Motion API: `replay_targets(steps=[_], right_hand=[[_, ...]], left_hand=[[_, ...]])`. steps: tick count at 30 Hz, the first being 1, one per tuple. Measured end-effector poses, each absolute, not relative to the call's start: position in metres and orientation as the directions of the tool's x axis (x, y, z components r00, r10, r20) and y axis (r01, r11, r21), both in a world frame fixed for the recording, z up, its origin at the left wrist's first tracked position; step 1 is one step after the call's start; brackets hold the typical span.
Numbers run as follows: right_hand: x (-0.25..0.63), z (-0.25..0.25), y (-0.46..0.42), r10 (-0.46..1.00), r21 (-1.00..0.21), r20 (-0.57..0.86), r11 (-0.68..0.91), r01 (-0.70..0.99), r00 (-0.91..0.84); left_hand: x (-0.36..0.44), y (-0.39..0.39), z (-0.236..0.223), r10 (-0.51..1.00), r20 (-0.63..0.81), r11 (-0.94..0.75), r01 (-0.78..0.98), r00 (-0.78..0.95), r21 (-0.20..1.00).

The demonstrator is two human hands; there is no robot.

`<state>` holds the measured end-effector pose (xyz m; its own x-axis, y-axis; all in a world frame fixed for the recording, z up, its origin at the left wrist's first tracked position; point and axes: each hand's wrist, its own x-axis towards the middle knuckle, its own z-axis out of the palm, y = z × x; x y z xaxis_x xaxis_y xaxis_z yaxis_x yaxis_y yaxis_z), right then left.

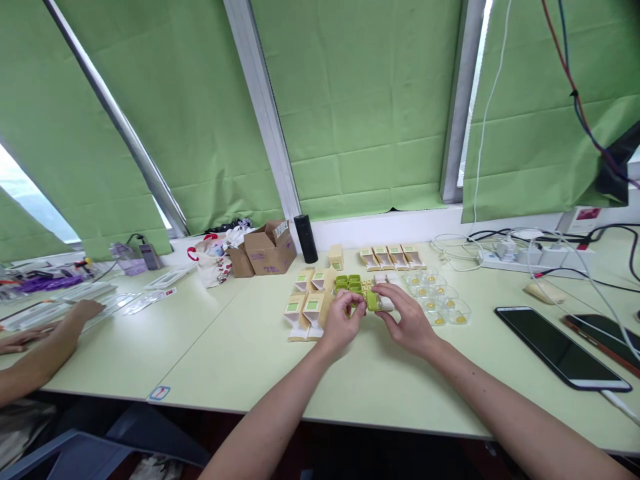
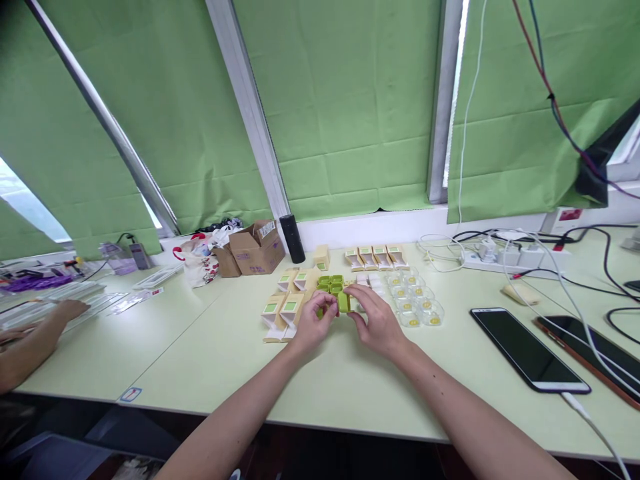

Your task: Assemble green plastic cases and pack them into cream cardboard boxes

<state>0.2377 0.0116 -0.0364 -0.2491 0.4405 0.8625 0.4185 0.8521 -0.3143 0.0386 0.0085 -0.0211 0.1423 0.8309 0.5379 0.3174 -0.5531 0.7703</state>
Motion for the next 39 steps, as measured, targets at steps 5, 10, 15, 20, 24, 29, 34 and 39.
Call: replay_targets(steps=[5, 10, 15, 20, 24, 29, 34, 39], right_hand=[[0.2369, -0.0356, 0.0112, 0.444, -0.324, 0.863, 0.852, 0.411, -0.240], [0.2366, -0.0355, 0.0115, 0.450, -0.330, 0.858, 0.853, 0.405, -0.249], [0.2366, -0.0361, 0.0117, 0.450, -0.330, 0.857, 0.853, 0.405, -0.250], [0.2368, -0.0362, 0.0115, 0.458, -0.337, 0.855, 0.847, 0.412, -0.242], [0.2371, -0.0362, 0.0119, 0.455, -0.332, 0.855, 0.849, 0.411, -0.250], [0.2371, -0.0369, 0.0127, 0.457, -0.339, 0.854, 0.850, 0.403, -0.248], [0.2370, -0.0373, 0.0130, 0.463, -0.348, 0.853, 0.848, 0.399, -0.240], [0.2374, -0.0360, 0.0124, 0.469, -0.356, 0.851, 0.846, 0.397, -0.238]], left_hand=[[0.0391, 0.0094, -0.0225, 0.837, 0.530, -0.544, 0.318, 0.138, 0.776], [0.0391, 0.0114, -0.0240, 0.843, 0.519, -0.537, 0.297, 0.141, 0.790], [0.0389, 0.0106, -0.0230, 0.842, 0.521, -0.538, 0.288, 0.141, 0.792], [0.0389, 0.0085, -0.0202, 0.847, 0.513, -0.530, 0.300, 0.140, 0.793], [0.0387, 0.0090, -0.0201, 0.846, 0.516, -0.530, 0.307, 0.133, 0.790], [0.0381, 0.0094, -0.0209, 0.840, 0.526, -0.540, 0.308, 0.135, 0.783], [0.0379, 0.0091, -0.0213, 0.838, 0.528, -0.543, 0.300, 0.135, 0.785], [0.0383, 0.0078, -0.0199, 0.838, 0.531, -0.542, 0.302, 0.125, 0.784]])
